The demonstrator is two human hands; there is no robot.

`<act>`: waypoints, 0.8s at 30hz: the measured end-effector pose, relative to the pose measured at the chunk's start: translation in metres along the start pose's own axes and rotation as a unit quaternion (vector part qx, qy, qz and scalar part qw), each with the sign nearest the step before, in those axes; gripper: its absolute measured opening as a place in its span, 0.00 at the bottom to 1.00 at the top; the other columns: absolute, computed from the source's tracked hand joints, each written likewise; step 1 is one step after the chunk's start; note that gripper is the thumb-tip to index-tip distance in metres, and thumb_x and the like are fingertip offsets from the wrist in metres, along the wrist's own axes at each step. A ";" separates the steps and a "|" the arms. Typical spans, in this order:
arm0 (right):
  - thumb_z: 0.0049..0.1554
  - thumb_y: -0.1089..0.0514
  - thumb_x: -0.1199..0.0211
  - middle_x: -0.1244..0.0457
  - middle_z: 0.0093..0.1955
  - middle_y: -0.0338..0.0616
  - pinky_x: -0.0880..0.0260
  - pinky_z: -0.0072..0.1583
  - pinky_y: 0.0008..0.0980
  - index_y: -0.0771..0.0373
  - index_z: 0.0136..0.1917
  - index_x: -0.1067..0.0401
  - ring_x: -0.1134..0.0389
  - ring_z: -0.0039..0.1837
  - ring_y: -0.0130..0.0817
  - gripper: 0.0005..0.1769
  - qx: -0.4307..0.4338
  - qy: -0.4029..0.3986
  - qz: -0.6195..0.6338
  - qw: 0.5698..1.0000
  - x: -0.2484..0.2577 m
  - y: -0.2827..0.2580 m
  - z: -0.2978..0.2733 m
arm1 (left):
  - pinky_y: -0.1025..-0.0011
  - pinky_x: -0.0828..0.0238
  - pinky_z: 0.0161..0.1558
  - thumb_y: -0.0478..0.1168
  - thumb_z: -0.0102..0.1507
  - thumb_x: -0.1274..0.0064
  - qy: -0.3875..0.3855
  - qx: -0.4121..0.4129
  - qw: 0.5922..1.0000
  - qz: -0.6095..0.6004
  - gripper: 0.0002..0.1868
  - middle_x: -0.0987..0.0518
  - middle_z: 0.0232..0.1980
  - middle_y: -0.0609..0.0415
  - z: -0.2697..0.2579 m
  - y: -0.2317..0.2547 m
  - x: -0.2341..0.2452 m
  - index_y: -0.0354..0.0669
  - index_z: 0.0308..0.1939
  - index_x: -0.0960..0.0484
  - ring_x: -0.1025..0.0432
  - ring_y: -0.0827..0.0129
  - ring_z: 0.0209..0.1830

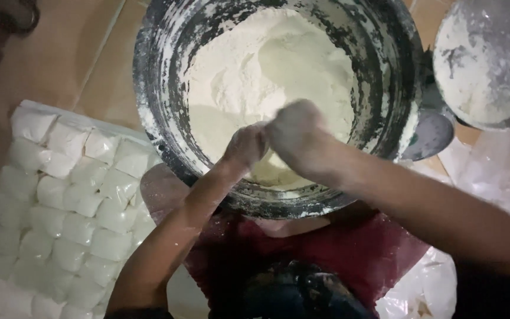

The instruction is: Filling small plastic bags with white powder from a large basin using a scoop and placing them on a tray.

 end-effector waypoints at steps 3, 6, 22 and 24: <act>0.53 0.74 0.34 0.37 0.25 0.42 0.34 0.24 0.28 0.71 0.30 0.22 0.37 0.24 0.34 0.10 0.292 0.461 0.285 0.788 0.064 -0.013 -0.034 | 0.68 0.23 0.38 0.39 0.71 0.55 -0.011 0.000 1.000 -0.006 0.10 0.19 0.35 0.57 0.001 0.003 0.001 0.47 0.48 0.17 0.21 0.67 0.32; 0.53 0.70 0.35 0.37 0.24 0.39 0.34 0.27 0.29 0.64 0.30 0.23 0.36 0.25 0.33 0.11 0.248 0.373 0.201 0.871 0.066 -0.014 -0.027 | 0.67 0.24 0.35 0.38 0.71 0.54 -0.024 0.013 0.999 -0.022 0.08 0.20 0.31 0.57 -0.002 0.000 0.000 0.46 0.44 0.18 0.22 0.67 0.29; 0.60 0.47 0.51 0.35 0.40 0.47 0.37 0.48 0.52 0.55 0.39 0.25 0.32 0.47 0.52 0.17 0.016 0.156 0.251 0.955 -0.108 0.010 -0.001 | 0.61 0.20 0.35 0.37 0.71 0.60 0.043 -0.013 0.999 0.024 0.13 0.18 0.37 0.58 0.002 -0.016 -0.013 0.50 0.52 0.19 0.19 0.65 0.39; 0.57 0.48 0.48 0.34 0.36 0.40 0.37 0.44 0.48 0.50 0.35 0.27 0.30 0.43 0.47 0.14 0.056 0.202 0.195 0.958 -0.134 0.011 0.004 | 0.64 0.19 0.38 0.35 0.71 0.60 0.083 -0.073 0.990 0.090 0.16 0.17 0.39 0.62 0.000 -0.017 -0.016 0.53 0.58 0.22 0.19 0.69 0.43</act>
Point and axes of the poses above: each hand's wrist, its own z-axis towards the middle knuckle, its own x-axis out of the back of the hand, y = z × x, the point moved 5 cm from there along z, towards the middle knuckle
